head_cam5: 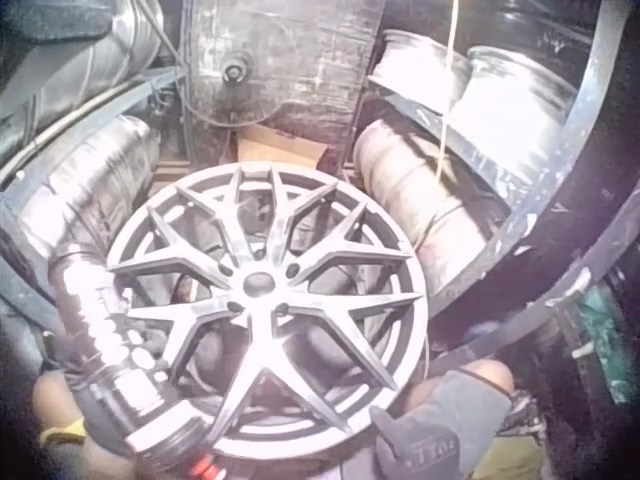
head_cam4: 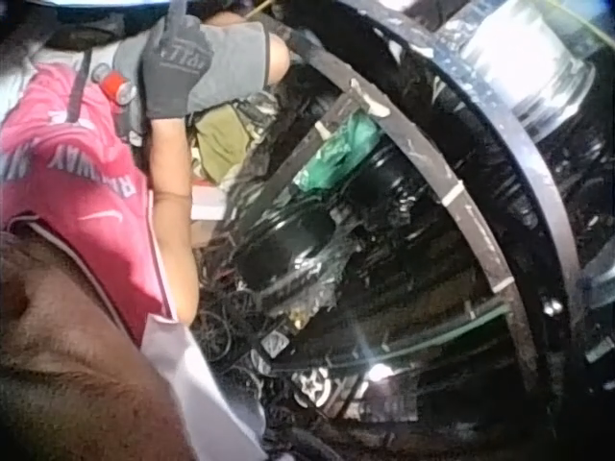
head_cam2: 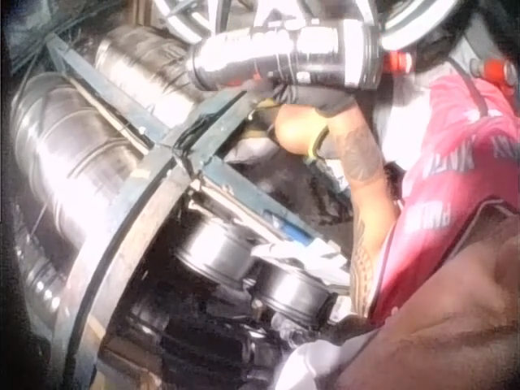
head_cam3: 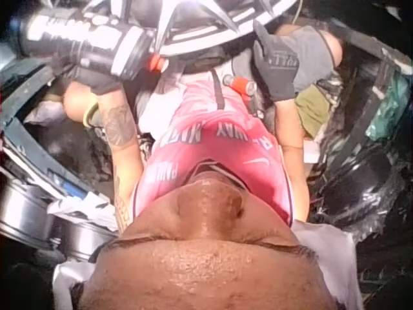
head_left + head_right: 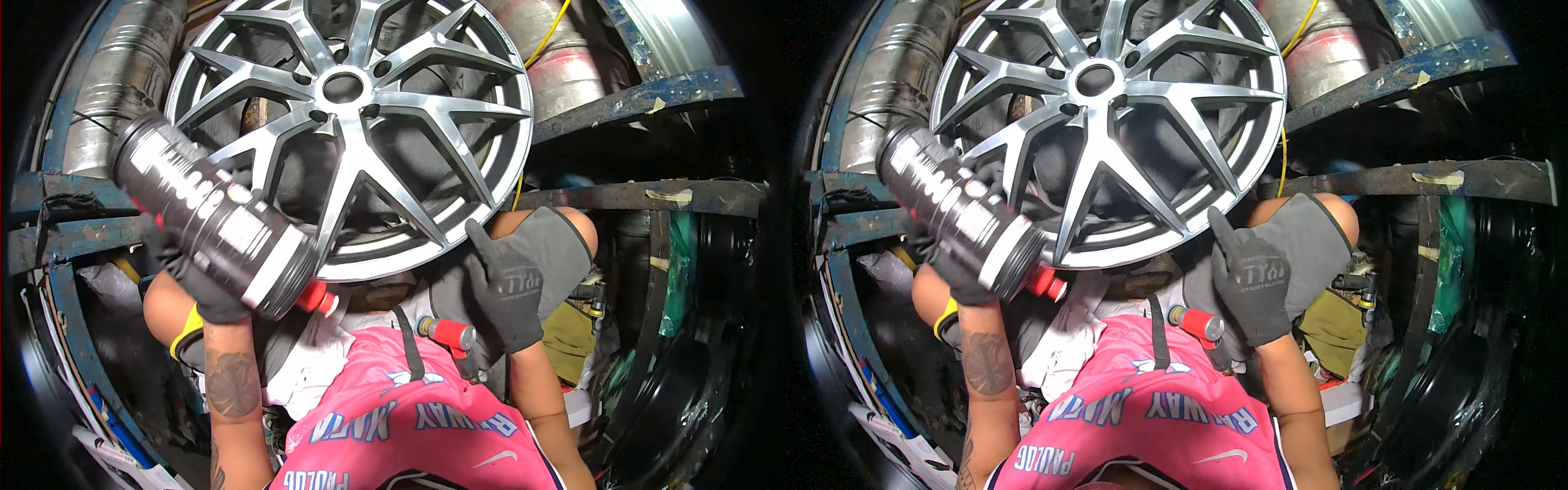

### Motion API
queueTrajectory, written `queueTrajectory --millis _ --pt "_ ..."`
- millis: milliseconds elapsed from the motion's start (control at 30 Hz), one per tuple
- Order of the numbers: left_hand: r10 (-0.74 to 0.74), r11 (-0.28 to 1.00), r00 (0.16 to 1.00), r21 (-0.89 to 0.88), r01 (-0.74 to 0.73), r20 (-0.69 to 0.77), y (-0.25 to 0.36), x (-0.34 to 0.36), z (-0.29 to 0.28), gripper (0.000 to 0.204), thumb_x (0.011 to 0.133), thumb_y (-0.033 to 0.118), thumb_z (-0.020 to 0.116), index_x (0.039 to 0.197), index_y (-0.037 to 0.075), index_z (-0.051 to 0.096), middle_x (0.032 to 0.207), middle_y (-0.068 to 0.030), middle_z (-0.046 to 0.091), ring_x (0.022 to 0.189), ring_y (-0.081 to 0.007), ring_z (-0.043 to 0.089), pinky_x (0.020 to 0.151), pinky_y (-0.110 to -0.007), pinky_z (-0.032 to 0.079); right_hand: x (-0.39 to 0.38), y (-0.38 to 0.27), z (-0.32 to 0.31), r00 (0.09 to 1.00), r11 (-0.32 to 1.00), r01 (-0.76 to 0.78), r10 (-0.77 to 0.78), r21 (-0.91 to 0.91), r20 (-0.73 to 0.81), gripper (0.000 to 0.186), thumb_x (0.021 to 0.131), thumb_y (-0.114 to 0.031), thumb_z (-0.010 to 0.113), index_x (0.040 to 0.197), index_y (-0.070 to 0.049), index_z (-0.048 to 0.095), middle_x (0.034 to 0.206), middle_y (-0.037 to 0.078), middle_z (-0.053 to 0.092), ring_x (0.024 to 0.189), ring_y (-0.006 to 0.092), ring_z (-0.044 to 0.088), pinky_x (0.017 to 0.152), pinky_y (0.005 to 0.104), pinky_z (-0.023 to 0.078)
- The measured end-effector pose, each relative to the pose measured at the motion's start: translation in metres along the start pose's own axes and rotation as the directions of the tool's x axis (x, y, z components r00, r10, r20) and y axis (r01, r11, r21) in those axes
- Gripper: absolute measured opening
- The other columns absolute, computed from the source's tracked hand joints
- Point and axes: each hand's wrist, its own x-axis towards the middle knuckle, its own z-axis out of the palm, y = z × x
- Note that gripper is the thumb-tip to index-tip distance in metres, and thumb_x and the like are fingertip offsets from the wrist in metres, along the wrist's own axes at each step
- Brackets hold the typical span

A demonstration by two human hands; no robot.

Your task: Sanding the edge of an automotive wheel rim using a pneumatic sanding tool.

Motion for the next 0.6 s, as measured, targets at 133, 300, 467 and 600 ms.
queueTrajectory --millis 133,300,467,600 --pt "-0.055 0.993 0.996 -0.099 0.062 0.073 0.007 -0.048 0.002 0.084 0.091 0.064 0.055 0.144 0.0 0.042 0.129 -0.0215 0.059 0.115 -0.0354 0.061 0.102 -0.051 0.048 -0.001 0.009 0.003 0.99 0.99 0.138 -0.138 0.019 0.009 0.051 0.088 -0.018 0.065 0.138 -0.02 0.059 0.075 0.01 0.059 0.066 0.0297 0.061 0.061 0.0453 0.047" --pt "-0.116 0.968 0.992 -0.228 0.101 -0.053 -0.01 -0.096 0.0 0.08 0.094 0.059 0.053 0.147 0.002 0.037 0.133 -0.0197 0.057 0.116 -0.0336 0.06 0.104 -0.05 0.046 0.009 0.008 -0.002 0.993 0.99 0.073 -0.084 0.12 0.087 0.052 0.087 -0.014 0.066 0.138 -0.013 0.059 0.081 0.014 0.064 0.072 0.0315 0.063 0.067 0.0442 0.048" --pt "-0.181 0.93 0.971 -0.348 0.117 -0.157 -0.023 -0.157 0.003 0.076 0.096 0.054 0.051 0.15 0.003 0.032 0.136 -0.0179 0.054 0.117 -0.0319 0.059 0.107 -0.05 0.043 0.011 0.011 -0.006 0.983 0.966 0.12 -0.148 0.23 0.107 0.049 0.086 -0.013 0.065 0.135 -0.013 0.063 0.078 0.014 0.065 0.072 0.0312 0.063 0.066 0.0437 0.048" --pt "-0.281 0.876 0.939 -0.453 0.166 -0.199 -0.047 -0.166 0.005 0.073 0.099 0.049 0.049 0.152 0.005 0.029 0.139 -0.0165 0.052 0.118 -0.0304 0.059 0.109 -0.05 0.041 0.016 0.014 0.0 0.994 0.907 -0.004 -0.042 0.42 0.1 0.043 0.09 -0.013 0.061 0.134 -0.012 0.064 0.079 0.016 0.066 0.07 0.0321 0.064 0.066 0.0437 0.049"
